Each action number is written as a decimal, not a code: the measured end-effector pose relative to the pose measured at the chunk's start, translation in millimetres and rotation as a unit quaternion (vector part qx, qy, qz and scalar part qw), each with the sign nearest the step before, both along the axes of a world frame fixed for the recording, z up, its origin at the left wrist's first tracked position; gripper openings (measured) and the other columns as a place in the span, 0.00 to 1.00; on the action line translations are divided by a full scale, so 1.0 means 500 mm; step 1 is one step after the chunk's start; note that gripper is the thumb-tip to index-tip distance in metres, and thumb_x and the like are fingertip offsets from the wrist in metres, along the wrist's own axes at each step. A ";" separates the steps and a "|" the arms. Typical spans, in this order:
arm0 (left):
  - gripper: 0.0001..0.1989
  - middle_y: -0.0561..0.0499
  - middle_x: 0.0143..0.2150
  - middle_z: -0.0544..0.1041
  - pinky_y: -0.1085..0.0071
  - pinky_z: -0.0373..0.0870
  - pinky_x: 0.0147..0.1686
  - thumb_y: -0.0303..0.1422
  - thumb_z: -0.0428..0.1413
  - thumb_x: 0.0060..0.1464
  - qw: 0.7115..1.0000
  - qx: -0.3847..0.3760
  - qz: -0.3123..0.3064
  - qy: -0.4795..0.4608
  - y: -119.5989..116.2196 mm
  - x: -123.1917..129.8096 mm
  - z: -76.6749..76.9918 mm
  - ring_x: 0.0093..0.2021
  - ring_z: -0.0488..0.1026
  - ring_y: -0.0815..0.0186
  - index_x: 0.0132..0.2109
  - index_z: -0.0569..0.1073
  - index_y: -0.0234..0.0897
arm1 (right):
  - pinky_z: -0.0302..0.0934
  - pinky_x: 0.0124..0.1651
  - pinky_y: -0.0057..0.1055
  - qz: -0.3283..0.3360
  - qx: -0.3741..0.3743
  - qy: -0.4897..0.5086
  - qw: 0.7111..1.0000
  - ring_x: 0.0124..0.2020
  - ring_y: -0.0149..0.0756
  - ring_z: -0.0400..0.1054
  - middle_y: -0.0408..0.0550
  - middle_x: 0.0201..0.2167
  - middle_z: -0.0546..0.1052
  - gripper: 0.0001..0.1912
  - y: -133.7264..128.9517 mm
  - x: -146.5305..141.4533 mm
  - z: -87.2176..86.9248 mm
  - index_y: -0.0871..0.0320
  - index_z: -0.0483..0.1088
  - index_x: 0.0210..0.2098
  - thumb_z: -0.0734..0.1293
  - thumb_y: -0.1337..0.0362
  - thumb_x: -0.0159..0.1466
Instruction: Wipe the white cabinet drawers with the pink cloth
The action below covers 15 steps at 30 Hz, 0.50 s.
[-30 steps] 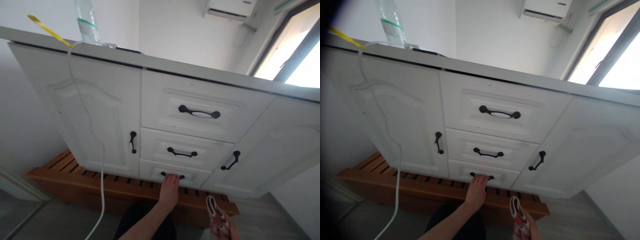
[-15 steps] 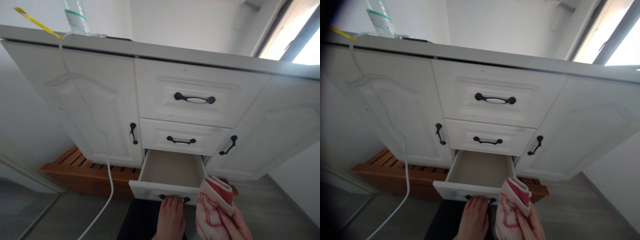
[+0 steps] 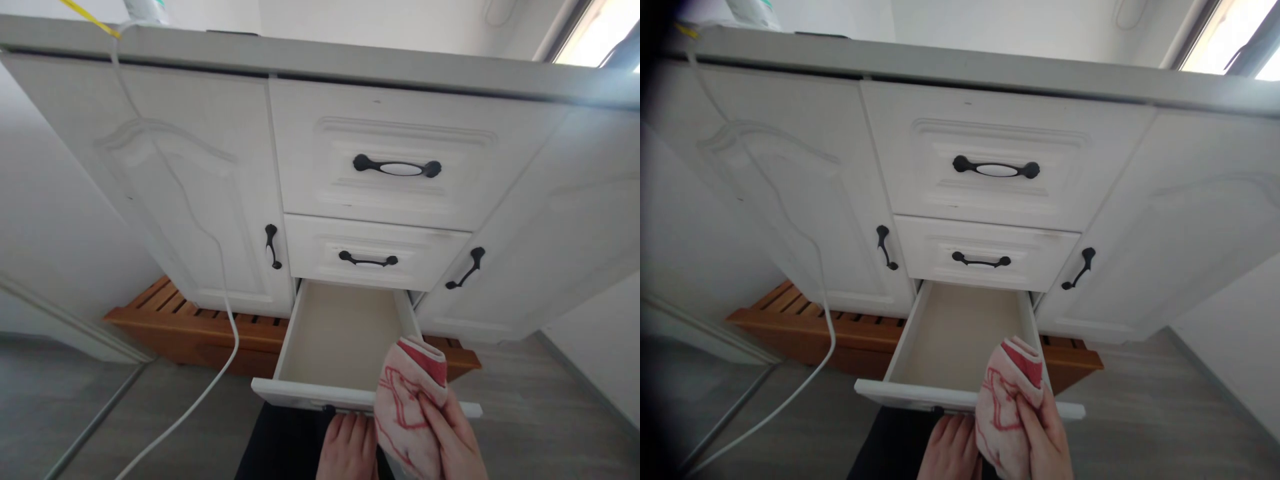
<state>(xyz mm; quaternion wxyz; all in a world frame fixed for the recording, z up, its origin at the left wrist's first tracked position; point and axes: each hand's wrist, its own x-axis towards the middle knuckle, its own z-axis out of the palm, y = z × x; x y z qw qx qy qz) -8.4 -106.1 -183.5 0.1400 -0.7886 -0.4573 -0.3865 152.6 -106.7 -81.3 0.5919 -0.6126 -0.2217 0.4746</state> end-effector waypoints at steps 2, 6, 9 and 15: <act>0.27 0.53 0.37 0.80 0.64 0.62 0.48 0.40 0.34 0.67 1.000 0.015 -0.001 0.002 -0.007 0.001 0.002 0.40 0.70 0.66 0.41 0.77 0.41 | 0.66 0.56 0.30 -0.005 -0.007 0.003 1.000 0.58 0.44 0.69 0.46 0.55 0.77 0.33 -0.009 0.003 -0.017 0.51 0.74 0.51 0.77 0.47 0.48; 0.26 0.53 0.38 0.80 0.64 0.62 0.49 0.40 0.35 0.67 1.000 0.023 0.001 -0.005 -0.011 0.004 0.012 0.42 0.71 0.66 0.40 0.78 0.40 | 0.67 0.56 0.31 -0.011 -0.002 -0.048 0.999 0.60 0.46 0.67 0.47 0.55 0.77 0.32 -0.021 0.005 -0.026 0.52 0.74 0.50 0.76 0.47 0.49; 0.25 0.53 0.38 0.81 0.64 0.62 0.50 0.38 0.36 0.67 1.000 0.019 -0.003 -0.008 -0.011 0.004 0.015 0.41 0.72 0.66 0.41 0.78 0.39 | 0.69 0.53 0.34 0.015 -0.008 -0.035 0.999 0.58 0.47 0.69 0.48 0.54 0.78 0.31 -0.015 0.002 0.017 0.53 0.74 0.51 0.75 0.48 0.50; 0.17 0.55 0.39 0.82 0.66 0.64 0.48 0.27 0.45 0.59 0.995 0.090 -0.027 -0.042 0.007 0.002 -0.011 0.42 0.74 0.67 0.43 0.79 0.38 | 0.66 0.54 0.35 0.144 0.036 -0.103 0.984 0.55 0.42 0.70 0.46 0.53 0.77 0.25 0.111 -0.048 0.156 0.51 0.71 0.53 0.70 0.52 0.57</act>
